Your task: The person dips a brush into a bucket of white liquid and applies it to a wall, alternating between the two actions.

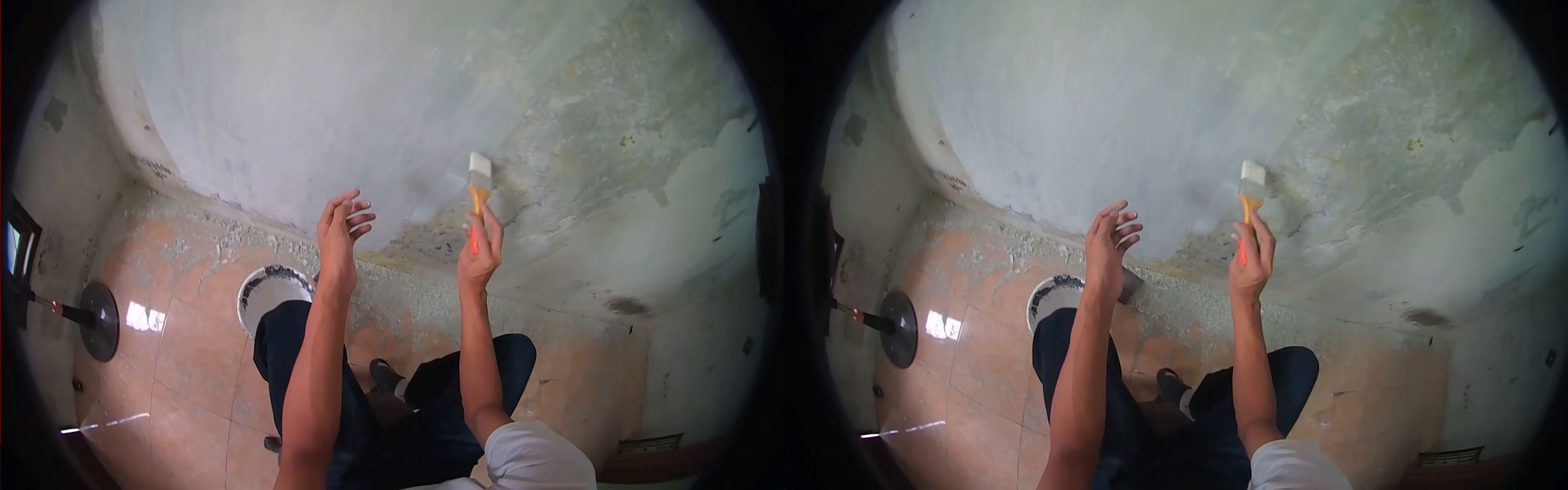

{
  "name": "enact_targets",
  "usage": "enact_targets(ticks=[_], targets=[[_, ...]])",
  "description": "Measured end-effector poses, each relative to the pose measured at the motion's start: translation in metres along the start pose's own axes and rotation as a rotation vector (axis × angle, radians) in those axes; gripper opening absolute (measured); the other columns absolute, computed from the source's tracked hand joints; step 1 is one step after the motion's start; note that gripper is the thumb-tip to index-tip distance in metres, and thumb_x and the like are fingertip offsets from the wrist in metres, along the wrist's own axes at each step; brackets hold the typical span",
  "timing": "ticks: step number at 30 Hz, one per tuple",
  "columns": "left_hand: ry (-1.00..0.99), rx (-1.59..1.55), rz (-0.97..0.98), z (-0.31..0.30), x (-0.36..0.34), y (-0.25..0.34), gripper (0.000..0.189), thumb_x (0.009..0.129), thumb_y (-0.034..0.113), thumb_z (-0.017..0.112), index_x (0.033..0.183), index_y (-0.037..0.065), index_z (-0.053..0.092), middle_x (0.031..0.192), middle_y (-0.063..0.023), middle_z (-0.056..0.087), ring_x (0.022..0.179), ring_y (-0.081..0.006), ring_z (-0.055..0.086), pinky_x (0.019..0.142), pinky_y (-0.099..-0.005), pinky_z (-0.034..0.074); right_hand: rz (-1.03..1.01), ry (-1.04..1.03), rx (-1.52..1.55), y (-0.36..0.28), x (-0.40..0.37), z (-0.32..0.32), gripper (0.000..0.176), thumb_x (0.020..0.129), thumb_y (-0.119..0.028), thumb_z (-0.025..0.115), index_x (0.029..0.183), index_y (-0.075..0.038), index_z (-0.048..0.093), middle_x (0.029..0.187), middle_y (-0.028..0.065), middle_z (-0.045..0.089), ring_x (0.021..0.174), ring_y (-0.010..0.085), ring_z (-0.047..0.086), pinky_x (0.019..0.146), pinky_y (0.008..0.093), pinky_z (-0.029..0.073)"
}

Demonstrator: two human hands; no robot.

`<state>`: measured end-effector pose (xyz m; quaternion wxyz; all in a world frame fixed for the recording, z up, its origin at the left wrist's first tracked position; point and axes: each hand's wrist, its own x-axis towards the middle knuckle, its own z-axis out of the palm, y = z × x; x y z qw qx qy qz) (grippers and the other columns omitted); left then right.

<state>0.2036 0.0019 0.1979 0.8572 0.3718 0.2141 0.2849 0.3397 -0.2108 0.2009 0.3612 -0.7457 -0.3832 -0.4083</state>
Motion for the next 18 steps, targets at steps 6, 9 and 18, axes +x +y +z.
enact_targets(ticks=[6, 9, 18], targets=[[0.022, 0.005, -0.004, 0.004, 0.0, -0.004, 0.033, 0.11, 0.025, 0.052, 0.134, 0.005, 0.065, 0.113, -0.0078, 0.072, 0.099, -0.0186, 0.07, 0.088, -0.0323, 0.054, 0.211, -0.264, 0.009, 0.058, -0.122, 0.072, 0.033, 0.098, 0.003, 0.067, 0.13, -0.003, 0.073, 0.131, 0.017, 0.069, 0.121, 0.0372, 0.068, 0.099, 0.0466, 0.057], [0.012, 0.001, -0.016, 0.005, -0.003, 0.001, 0.039, 0.112, 0.026, 0.049, 0.14, 0.003, 0.063, 0.114, -0.0077, 0.07, 0.103, -0.0193, 0.069, 0.092, -0.0335, 0.054, 0.381, -0.611, 0.002, 0.084, -0.227, 0.105, 0.04, 0.096, 0.002, 0.071, 0.135, -0.004, 0.07, 0.13, 0.0169, 0.068, 0.121, 0.036, 0.066, 0.098, 0.0444, 0.058], [0.039, 0.015, -0.046, 0.002, 0.01, 0.001, 0.036, 0.111, 0.024, 0.049, 0.136, 0.004, 0.065, 0.113, -0.0072, 0.07, 0.103, -0.0175, 0.068, 0.093, -0.0325, 0.053, 0.289, -0.227, 0.07, 0.033, -0.114, 0.079, 0.041, 0.094, 0.016, 0.065, 0.131, -0.001, 0.073, 0.138, 0.0175, 0.063, 0.127, 0.0325, 0.067, 0.094, 0.0416, 0.065]])
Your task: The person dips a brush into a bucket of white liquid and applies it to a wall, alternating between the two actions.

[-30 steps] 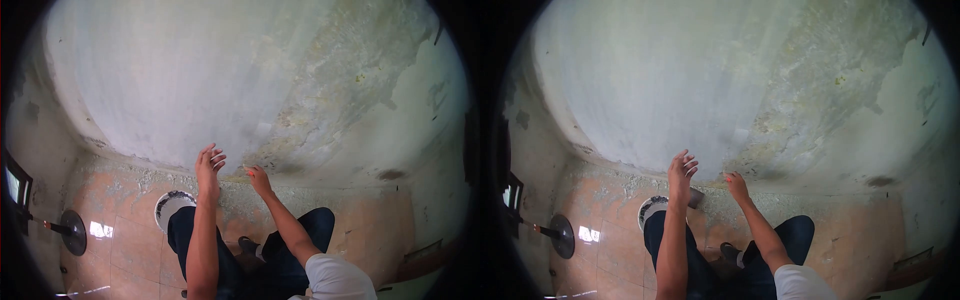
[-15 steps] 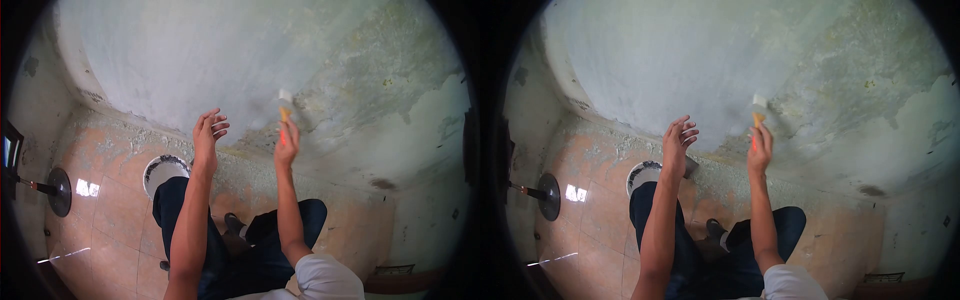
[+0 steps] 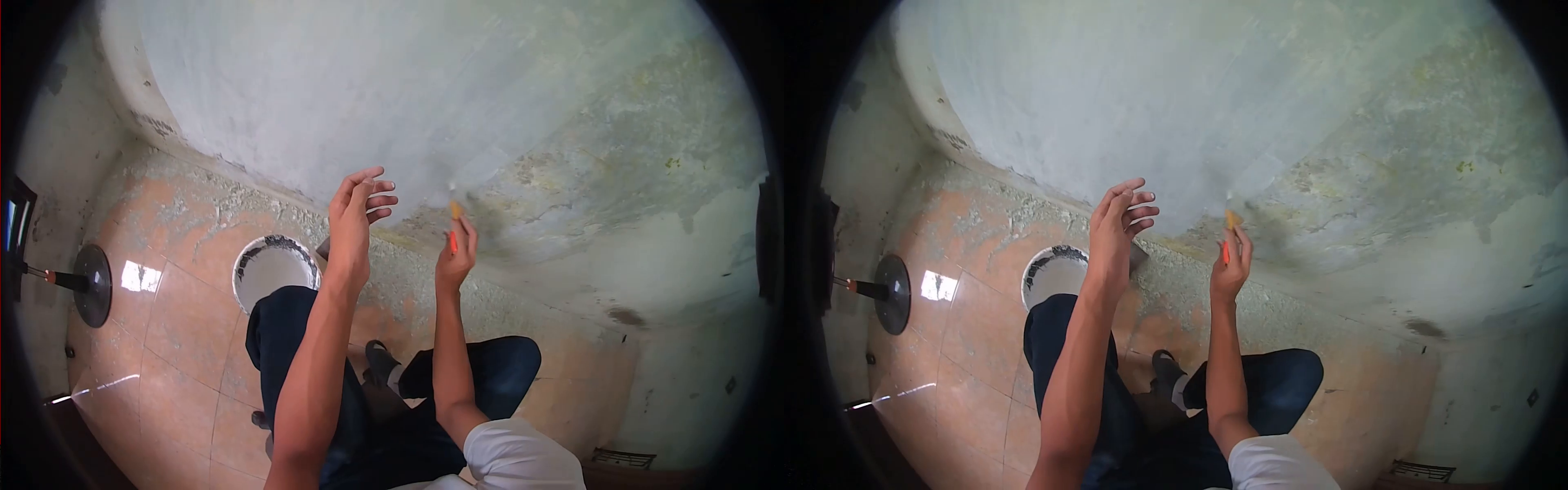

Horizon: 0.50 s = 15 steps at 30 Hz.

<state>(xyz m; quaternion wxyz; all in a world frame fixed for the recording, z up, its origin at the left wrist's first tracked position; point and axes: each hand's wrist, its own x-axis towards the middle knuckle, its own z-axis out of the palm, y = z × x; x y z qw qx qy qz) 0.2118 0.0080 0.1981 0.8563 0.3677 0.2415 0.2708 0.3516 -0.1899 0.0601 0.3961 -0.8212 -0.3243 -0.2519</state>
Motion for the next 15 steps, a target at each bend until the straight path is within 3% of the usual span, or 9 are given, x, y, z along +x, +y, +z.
enact_targets(ticks=[3, 6, 8, 9, 11, 15], targets=[[-0.014, 0.011, -0.008, -0.001, 0.006, -0.004, 0.035, 0.111, 0.024, 0.05, 0.135, 0.003, 0.065, 0.113, -0.0073, 0.07, 0.103, -0.0174, 0.068, 0.093, -0.0329, 0.053, -0.017, 0.126, 0.011, -0.02, 0.006, -0.002, 0.045, 0.091, 0.02, 0.064, 0.131, 0.002, 0.072, 0.139, 0.0184, 0.061, 0.128, 0.031, 0.067, 0.09, 0.0377, 0.069], [-0.015, 0.005, -0.028, -0.003, 0.009, -0.009, 0.035, 0.111, 0.024, 0.05, 0.135, 0.003, 0.065, 0.113, -0.0072, 0.07, 0.102, -0.0171, 0.068, 0.093, -0.0329, 0.053, 0.016, 0.133, 0.048, 0.011, -0.024, 0.035, 0.041, 0.096, 0.014, 0.063, 0.131, -0.004, 0.073, 0.134, 0.0169, 0.063, 0.117, 0.0353, 0.07, 0.091, 0.0405, 0.063], [-0.037, 0.004, -0.012, -0.003, 0.009, -0.008, 0.035, 0.111, 0.024, 0.05, 0.136, 0.003, 0.064, 0.113, -0.0072, 0.07, 0.102, -0.017, 0.068, 0.092, -0.0327, 0.053, 0.057, -0.107, -0.004, 0.053, -0.06, 0.07, 0.041, 0.096, 0.012, 0.064, 0.132, -0.005, 0.072, 0.131, 0.0163, 0.065, 0.114, 0.0335, 0.071, 0.092, 0.0411, 0.061], [-0.038, 0.01, -0.017, -0.004, 0.009, -0.008, 0.035, 0.111, 0.024, 0.05, 0.136, 0.003, 0.064, 0.113, -0.0072, 0.07, 0.102, -0.017, 0.068, 0.092, -0.0327, 0.053, 0.065, -0.105, -0.005, 0.074, -0.084, 0.085, 0.041, 0.096, 0.012, 0.064, 0.132, -0.005, 0.072, 0.131, 0.0163, 0.065, 0.114, 0.0335, 0.071, 0.092, 0.0411, 0.061], [-0.039, 0.021, -0.012, -0.005, 0.011, -0.006, 0.036, 0.111, 0.024, 0.05, 0.137, 0.002, 0.064, 0.113, -0.0074, 0.07, 0.102, -0.0169, 0.068, 0.092, -0.0322, 0.052, 0.274, -0.408, -0.008, 0.099, -0.12, 0.106, 0.04, 0.097, 0.013, 0.062, 0.132, -0.005, 0.071, 0.128, 0.0164, 0.066, 0.112, 0.0355, 0.071, 0.094, 0.0452, 0.059], [-0.005, 0.028, -0.009, -0.008, 0.014, -0.001, 0.036, 0.111, 0.024, 0.05, 0.137, 0.002, 0.064, 0.113, -0.0075, 0.069, 0.101, -0.0167, 0.068, 0.092, -0.0319, 0.052, 0.196, -0.196, 0.049, 0.089, -0.086, 0.094, 0.036, 0.099, 0.009, 0.063, 0.132, -0.002, 0.07, 0.126, 0.0169, 0.068, 0.111, 0.0332, 0.072, 0.091, 0.044, 0.06]])
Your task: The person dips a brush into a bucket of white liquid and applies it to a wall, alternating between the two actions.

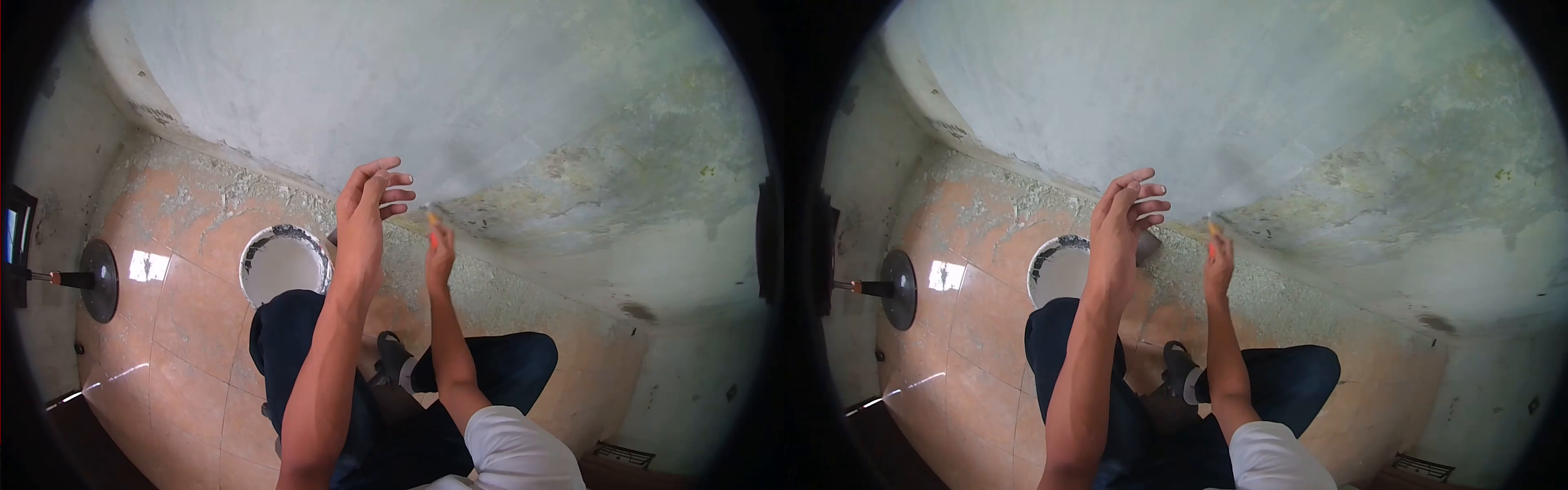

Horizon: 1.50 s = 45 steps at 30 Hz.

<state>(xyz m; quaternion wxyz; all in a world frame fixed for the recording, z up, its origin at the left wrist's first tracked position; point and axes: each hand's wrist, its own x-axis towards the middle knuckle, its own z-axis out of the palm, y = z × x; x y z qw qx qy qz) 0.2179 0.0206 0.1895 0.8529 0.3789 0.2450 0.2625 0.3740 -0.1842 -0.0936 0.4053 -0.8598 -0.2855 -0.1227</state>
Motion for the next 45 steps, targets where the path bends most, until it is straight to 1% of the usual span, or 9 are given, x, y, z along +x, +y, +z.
enact_targets(ticks=[9, 18, 20, 23, 29, 33, 35, 38, 45], targets=[[-0.02, 0.004, -0.03, 0.005, 0.003, -0.007, 0.037, 0.112, 0.024, 0.048, 0.137, 0.001, 0.063, 0.113, -0.0076, 0.069, 0.101, -0.0164, 0.067, 0.092, -0.0314, 0.052, -0.255, 0.46, -0.078, -0.103, 0.042, -0.072, 0.039, 0.091, 0.016, 0.067, 0.124, -0.002, 0.075, 0.135, 0.0188, 0.063, 0.113, 0.0357, 0.071, 0.081, 0.0357, 0.065], [-0.021, 0.018, -0.01, 0.005, 0.002, -0.008, 0.036, 0.112, 0.023, 0.049, 0.136, 0.001, 0.063, 0.112, -0.0071, 0.069, 0.101, -0.0168, 0.067, 0.091, -0.0316, 0.052, 0.321, 0.17, 0.097, 0.021, -0.083, 0.032, 0.027, 0.099, 0.006, 0.066, 0.125, 0.003, 0.072, 0.132, 0.0217, 0.064, 0.119, 0.036, 0.068, 0.099, 0.0333, 0.063], [-0.009, 0.032, 0.003, 0.008, 0.003, -0.006, 0.036, 0.112, 0.023, 0.049, 0.137, 0.0, 0.063, 0.111, -0.0071, 0.069, 0.101, -0.0172, 0.067, 0.091, -0.0322, 0.052, 0.932, 0.526, 0.965, 0.061, -0.113, 0.062, 0.031, 0.106, -0.002, 0.062, 0.133, 0.014, 0.062, 0.138, 0.0247, 0.062, 0.124, 0.0366, 0.067, 0.113, 0.0351, 0.058], [0.012, 0.029, 0.018, 0.011, 0.005, -0.011, 0.033, 0.112, 0.024, 0.051, 0.133, 0.002, 0.066, 0.112, -0.0086, 0.072, 0.099, -0.0163, 0.068, 0.09, -0.0318, 0.052, 1.365, 0.827, 1.459, 0.094, -0.151, 0.076, 0.038, 0.111, -0.004, 0.055, 0.136, 0.025, 0.051, 0.139, 0.0301, 0.06, 0.129, 0.0395, 0.066, 0.111, 0.0391, 0.061], [-0.003, 0.099, 0.014, 0.017, 0.005, -0.016, 0.036, 0.113, 0.026, 0.051, 0.138, 0.001, 0.062, 0.113, -0.0072, 0.069, 0.102, -0.0179, 0.067, 0.092, -0.0334, 0.053, 1.369, 0.665, 2.087, 0.097, -0.153, 0.078, 0.041, 0.11, 0.0, 0.043, 0.147, 0.018, 0.046, 0.151, 0.0296, 0.054, 0.141, 0.0382, 0.058, 0.117, 0.0419, 0.057], [-0.019, 0.121, 0.028, 0.021, 0.003, -0.019, 0.036, 0.113, 0.026, 0.051, 0.138, 0.002, 0.062, 0.114, -0.0075, 0.069, 0.102, -0.0184, 0.068, 0.092, -0.0334, 0.053, 1.33, 0.478, 1.979, 0.081, -0.117, 0.071, 0.034, 0.107, 0.001, 0.044, 0.136, 0.011, 0.057, 0.134, 0.0241, 0.065, 0.123, 0.0304, 0.068, 0.096, 0.0326, 0.062], [0.0, 0.134, 0.028, 0.021, 0.004, -0.021, 0.036, 0.113, 0.026, 0.051, 0.138, 0.002, 0.062, 0.114, -0.0077, 0.069, 0.103, -0.0188, 0.067, 0.092, -0.0334, 0.053, 1.331, 0.079, 1.827, 0.094, -0.107, 0.076, 0.022, 0.103, -0.002, 0.046, 0.117, 0.003, 0.063, 0.103, 0.0138, 0.066, 0.084, 0.0187, 0.066, 0.064, 0.0259, 0.05], [-0.008, 0.157, 0.032, 0.021, 0.006, -0.023, 0.037, 0.113, 0.027, 0.051, 0.138, 0.002, 0.062, 0.114, -0.0076, 0.069, 0.103, -0.0188, 0.068, 0.092, -0.0335, 0.053, 1.398, -0.184, 1.516, 0.108, -0.085, 0.076, 0.013, 0.1, -0.007, 0.05, 0.101, -0.002, 0.062, 0.082, 0.0041, 0.056, 0.06, 0.0118, 0.045, 0.05, 0.0268, 0.033], [-0.009, 0.201, 0.034, 0.021, 0.006, -0.026, 0.038, 0.113, 0.028, 0.051, 0.139, 0.002, 0.062, 0.115, -0.0078, 0.069, 0.104, -0.0185, 0.067, 0.092, -0.0336, 0.053, 1.148, -0.218, 0.95, 0.098, -0.009, 0.086, 0.021, 0.108, -0.023, 0.053, 0.107, -0.008, 0.067, 0.07, -0.0034, 0.047, 0.052, 0.008, 0.038, 0.046, 0.0269, 0.027]])
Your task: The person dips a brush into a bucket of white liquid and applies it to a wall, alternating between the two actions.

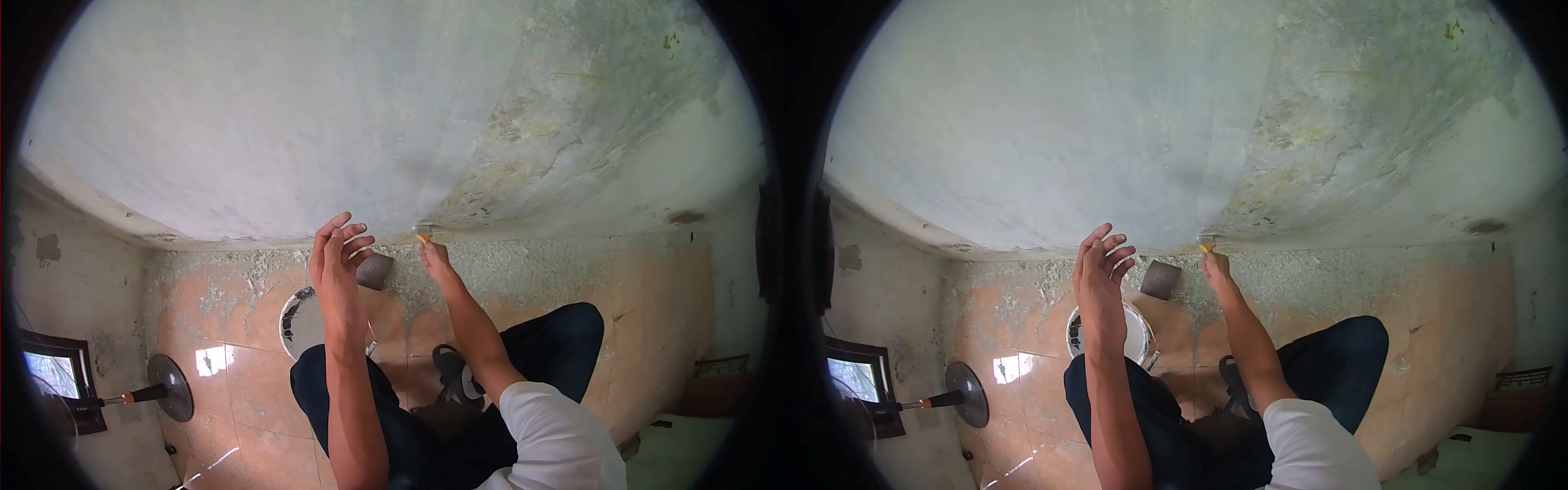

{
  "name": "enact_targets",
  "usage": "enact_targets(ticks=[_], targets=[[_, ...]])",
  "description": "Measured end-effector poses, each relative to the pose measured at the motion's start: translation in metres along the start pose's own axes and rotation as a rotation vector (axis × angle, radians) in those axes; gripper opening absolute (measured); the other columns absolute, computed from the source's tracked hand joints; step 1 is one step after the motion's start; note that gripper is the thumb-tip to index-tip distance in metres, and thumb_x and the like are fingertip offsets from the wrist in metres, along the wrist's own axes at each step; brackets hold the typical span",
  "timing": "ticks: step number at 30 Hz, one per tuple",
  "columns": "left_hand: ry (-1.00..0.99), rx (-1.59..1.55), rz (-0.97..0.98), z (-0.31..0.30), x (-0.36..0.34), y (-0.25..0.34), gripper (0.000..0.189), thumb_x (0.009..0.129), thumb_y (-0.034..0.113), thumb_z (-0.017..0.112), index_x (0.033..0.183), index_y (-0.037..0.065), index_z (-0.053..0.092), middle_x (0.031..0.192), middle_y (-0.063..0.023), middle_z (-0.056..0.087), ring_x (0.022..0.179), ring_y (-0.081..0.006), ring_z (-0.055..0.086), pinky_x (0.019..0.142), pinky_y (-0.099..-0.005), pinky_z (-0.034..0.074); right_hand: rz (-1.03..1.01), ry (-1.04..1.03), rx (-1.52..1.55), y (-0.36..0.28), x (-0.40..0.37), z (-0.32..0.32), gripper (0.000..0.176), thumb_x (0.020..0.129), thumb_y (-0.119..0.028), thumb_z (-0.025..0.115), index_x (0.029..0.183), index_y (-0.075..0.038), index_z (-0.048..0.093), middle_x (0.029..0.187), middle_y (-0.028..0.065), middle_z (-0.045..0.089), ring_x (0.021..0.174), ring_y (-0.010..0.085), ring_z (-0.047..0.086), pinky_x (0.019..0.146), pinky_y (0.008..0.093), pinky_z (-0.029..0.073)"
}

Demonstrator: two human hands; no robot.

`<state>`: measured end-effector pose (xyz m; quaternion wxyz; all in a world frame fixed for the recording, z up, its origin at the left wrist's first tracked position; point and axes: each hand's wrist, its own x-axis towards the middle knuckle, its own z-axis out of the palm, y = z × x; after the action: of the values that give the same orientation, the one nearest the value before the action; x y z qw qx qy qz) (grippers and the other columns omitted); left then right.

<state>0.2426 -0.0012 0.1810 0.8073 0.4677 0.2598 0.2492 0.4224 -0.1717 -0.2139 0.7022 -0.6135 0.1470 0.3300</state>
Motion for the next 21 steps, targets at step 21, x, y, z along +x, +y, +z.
enact_targets(ticks=[21], targets=[[-0.044, 0.004, -0.003, 0.006, 0.001, 0.001, 0.036, 0.114, 0.027, 0.05, 0.137, 0.003, 0.063, 0.116, -0.0086, 0.07, 0.105, -0.0184, 0.068, 0.094, -0.0336, 0.052, -0.094, 0.252, 0.292, -0.056, -0.062, 0.038, 0.032, 0.112, -0.033, 0.059, 0.107, -0.004, 0.071, 0.068, -0.0068, 0.042, 0.051, 0.006, 0.035, 0.046, 0.0269, 0.027]])
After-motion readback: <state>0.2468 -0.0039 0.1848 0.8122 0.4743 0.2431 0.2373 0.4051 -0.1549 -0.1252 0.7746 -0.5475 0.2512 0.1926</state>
